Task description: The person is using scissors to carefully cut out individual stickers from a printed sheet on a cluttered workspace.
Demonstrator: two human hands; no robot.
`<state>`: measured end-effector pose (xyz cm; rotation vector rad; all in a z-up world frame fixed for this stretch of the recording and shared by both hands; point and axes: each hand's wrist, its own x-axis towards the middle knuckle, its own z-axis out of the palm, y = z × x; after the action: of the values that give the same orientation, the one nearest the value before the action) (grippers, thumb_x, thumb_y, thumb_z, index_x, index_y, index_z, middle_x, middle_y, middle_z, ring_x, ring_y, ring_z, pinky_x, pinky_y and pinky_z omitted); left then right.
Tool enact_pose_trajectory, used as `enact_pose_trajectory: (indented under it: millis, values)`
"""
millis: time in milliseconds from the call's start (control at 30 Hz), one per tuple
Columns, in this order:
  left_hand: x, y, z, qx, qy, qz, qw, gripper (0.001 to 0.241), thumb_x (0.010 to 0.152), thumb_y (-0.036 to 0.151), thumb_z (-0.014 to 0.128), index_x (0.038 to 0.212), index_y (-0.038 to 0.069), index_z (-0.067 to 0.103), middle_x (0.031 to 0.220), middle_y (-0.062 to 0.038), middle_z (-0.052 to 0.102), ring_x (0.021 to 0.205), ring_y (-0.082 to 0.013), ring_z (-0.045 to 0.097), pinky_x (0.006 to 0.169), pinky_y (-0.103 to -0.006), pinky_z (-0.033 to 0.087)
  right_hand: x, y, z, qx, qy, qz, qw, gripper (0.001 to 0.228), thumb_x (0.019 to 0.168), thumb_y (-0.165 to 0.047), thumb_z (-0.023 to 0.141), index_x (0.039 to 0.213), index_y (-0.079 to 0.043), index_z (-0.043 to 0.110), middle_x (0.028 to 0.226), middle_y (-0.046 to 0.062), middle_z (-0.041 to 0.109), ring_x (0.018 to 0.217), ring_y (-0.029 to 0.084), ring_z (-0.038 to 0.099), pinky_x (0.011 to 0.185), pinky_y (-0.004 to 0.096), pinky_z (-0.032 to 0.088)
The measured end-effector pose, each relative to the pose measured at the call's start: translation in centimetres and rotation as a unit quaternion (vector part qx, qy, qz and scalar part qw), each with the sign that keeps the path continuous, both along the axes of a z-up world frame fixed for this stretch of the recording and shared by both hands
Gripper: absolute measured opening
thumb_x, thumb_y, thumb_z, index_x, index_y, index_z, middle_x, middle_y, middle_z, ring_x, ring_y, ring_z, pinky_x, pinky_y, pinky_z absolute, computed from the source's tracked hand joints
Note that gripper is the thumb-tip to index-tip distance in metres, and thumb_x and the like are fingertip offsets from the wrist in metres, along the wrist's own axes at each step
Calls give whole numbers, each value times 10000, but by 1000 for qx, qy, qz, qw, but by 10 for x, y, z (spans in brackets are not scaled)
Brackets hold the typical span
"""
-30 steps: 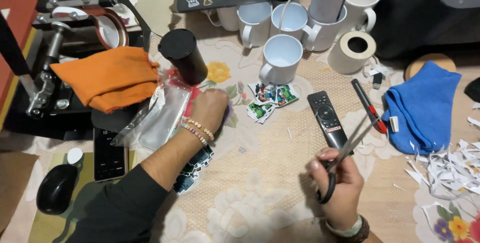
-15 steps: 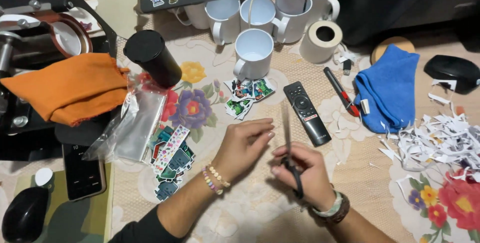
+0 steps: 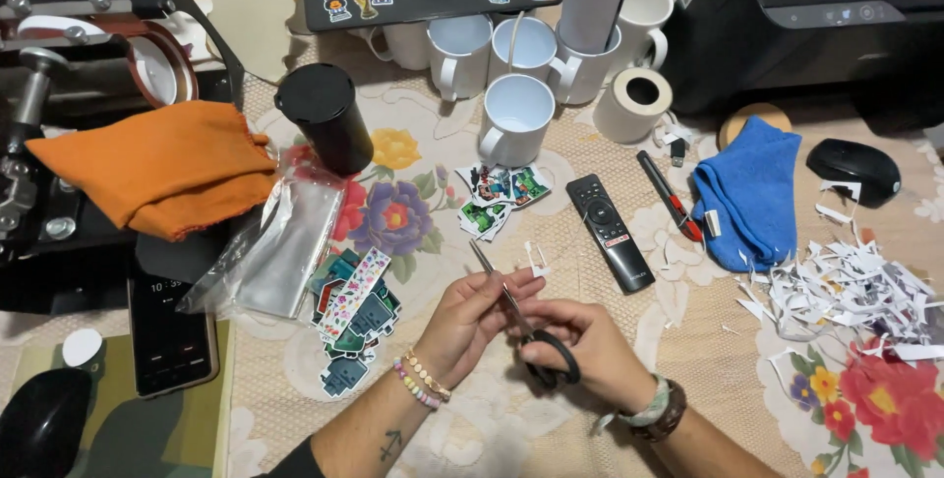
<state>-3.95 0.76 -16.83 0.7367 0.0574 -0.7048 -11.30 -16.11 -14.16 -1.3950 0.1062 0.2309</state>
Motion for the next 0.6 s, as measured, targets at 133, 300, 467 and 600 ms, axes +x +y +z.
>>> enact_pose_trajectory:
  millis: [133, 300, 467, 600]
  values:
    - [2, 8, -9, -17, 6, -13, 1000, 382, 939, 179, 604, 1188, -106, 655, 1283, -288, 666, 1240, -346, 643, 1013, -426, 553, 5, -12, 3, 9, -8, 30, 999, 616, 671, -97, 902, 1233, 39, 691, 987, 125, 776, 792, 147, 728, 681, 268, 599]
    - [8, 23, -3, -212, 45, -63, 974, 279, 1004, 137, 578, 818, -64, 628, 1329, -324, 586, 1265, -431, 578, 1099, -482, 504, 10, -18, 2, -197, -107, -94, 970, 353, 729, -5, 820, 1073, -16, 743, 868, 98, 783, 721, 159, 753, 709, 250, 665]
    - [4, 17, -8, -135, 36, -104, 985, 309, 1029, 189, 571, 768, 23, 558, 1260, -292, 623, 1137, -357, 659, 1008, -410, 571, 32, 1, 36, -285, -31, -115, 951, 389, 757, -121, 792, 1131, -34, 732, 975, 103, 762, 864, 176, 742, 703, 270, 653]
    - [2, 15, -13, -137, 55, -102, 984, 322, 1068, 208, 548, 797, 35, 548, 1060, -165, 700, 1098, -332, 690, 1063, -441, 551, 36, 4, 25, -323, -84, -93, 938, 157, 763, -86, 797, 900, -12, 813, 954, 104, 815, 862, 153, 766, 728, 239, 648]
